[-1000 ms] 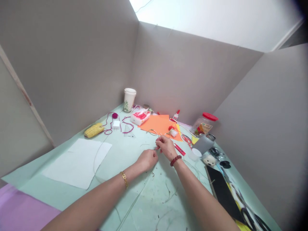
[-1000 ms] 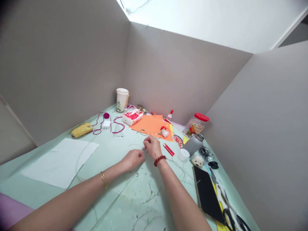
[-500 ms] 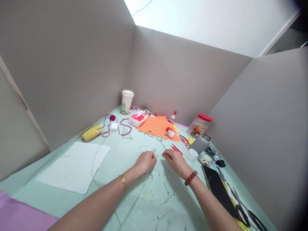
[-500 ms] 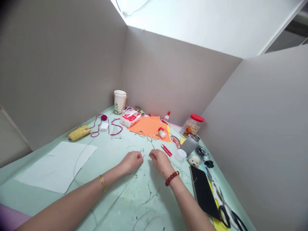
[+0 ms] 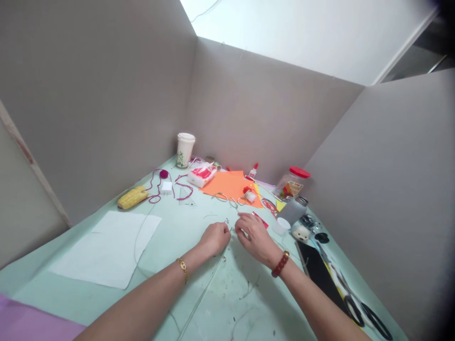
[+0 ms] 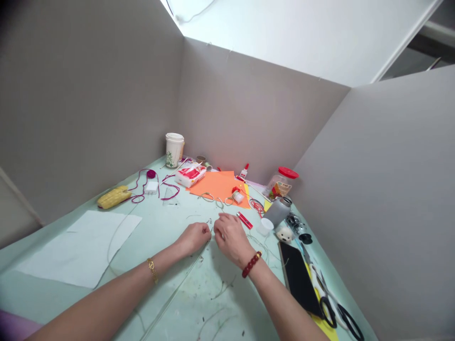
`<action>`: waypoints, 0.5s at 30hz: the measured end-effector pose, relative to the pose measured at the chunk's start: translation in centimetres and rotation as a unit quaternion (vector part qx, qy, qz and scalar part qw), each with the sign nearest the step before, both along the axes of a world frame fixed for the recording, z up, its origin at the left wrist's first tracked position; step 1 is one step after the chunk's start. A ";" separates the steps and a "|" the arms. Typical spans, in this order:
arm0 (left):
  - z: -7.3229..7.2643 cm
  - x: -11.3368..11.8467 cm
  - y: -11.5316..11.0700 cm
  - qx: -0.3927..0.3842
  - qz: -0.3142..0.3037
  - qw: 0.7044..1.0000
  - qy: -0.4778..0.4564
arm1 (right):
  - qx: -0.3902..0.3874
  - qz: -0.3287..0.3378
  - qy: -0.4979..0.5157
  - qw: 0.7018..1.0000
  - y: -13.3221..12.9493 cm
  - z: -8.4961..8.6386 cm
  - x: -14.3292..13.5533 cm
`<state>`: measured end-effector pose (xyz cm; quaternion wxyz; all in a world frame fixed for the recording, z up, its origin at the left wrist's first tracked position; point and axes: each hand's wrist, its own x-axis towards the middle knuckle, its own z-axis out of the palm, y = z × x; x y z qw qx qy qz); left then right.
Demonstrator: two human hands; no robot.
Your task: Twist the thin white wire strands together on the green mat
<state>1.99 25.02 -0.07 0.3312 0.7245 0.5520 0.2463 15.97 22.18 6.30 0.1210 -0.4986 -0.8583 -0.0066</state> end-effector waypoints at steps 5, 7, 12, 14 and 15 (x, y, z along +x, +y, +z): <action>-0.2 0.0 0.1 0.006 0.001 1.000 0.010 | -0.130 -0.015 0.114 0.985 2.0 -0.5 -0.1; -0.2 0.0 0.0 0.018 0.003 1.000 0.012 | -0.120 -0.013 0.121 0.985 3.2 -0.5 -0.4; -0.1 0.1 -0.4 0.029 0.006 0.999 0.029 | -0.144 -0.043 0.131 0.980 6.4 -1.3 -1.0; 0.0 0.1 -0.6 0.034 0.009 0.999 0.042 | -0.161 -0.076 0.141 0.974 6.8 -2.1 -0.6; 0.0 0.1 -0.7 0.037 0.009 0.998 0.046 | -0.163 -0.098 0.149 0.970 6.6 -2.6 -0.2</action>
